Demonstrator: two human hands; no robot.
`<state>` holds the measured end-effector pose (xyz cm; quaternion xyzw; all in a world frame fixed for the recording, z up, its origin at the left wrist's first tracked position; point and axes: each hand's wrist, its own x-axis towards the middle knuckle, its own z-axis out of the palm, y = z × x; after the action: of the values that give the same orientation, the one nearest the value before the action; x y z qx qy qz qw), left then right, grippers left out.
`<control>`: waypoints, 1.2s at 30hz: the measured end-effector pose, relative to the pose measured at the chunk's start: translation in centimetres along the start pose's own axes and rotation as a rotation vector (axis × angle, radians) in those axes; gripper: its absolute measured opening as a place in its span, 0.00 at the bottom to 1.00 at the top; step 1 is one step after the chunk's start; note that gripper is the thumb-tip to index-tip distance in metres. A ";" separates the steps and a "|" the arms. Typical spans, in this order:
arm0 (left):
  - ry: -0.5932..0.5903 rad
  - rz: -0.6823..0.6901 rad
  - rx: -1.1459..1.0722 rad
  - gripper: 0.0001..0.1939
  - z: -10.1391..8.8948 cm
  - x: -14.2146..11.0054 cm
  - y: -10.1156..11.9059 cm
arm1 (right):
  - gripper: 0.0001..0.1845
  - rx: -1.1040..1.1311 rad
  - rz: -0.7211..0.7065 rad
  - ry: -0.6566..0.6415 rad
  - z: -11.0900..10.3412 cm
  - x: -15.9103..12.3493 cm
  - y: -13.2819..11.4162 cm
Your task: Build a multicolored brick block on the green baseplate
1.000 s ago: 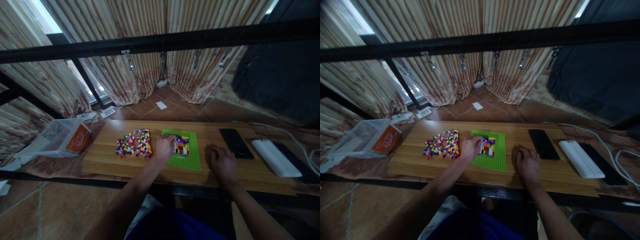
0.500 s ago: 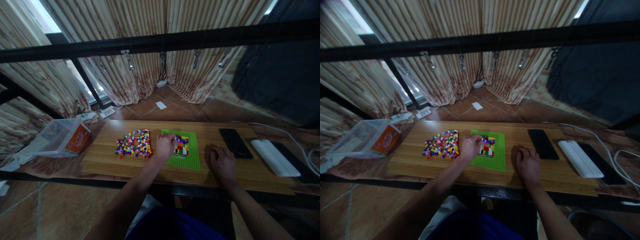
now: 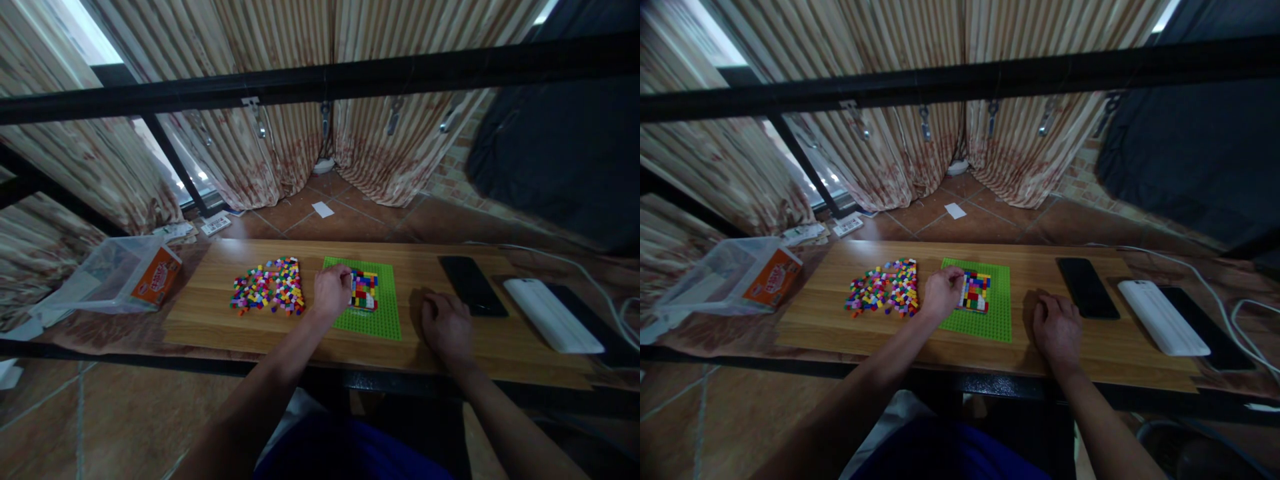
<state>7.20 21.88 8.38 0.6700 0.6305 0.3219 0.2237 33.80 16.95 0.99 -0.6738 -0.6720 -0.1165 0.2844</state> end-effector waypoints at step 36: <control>-0.117 0.066 0.156 0.13 -0.7 0.3 0.8 | 0.16 -0.057 -0.048 -0.010 0.7 -0.3 0.9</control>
<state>7.22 22.02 9.47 0.7234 0.6171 0.2393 0.1966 34.51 17.10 0.09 -0.6657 -0.6858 -0.1393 0.2589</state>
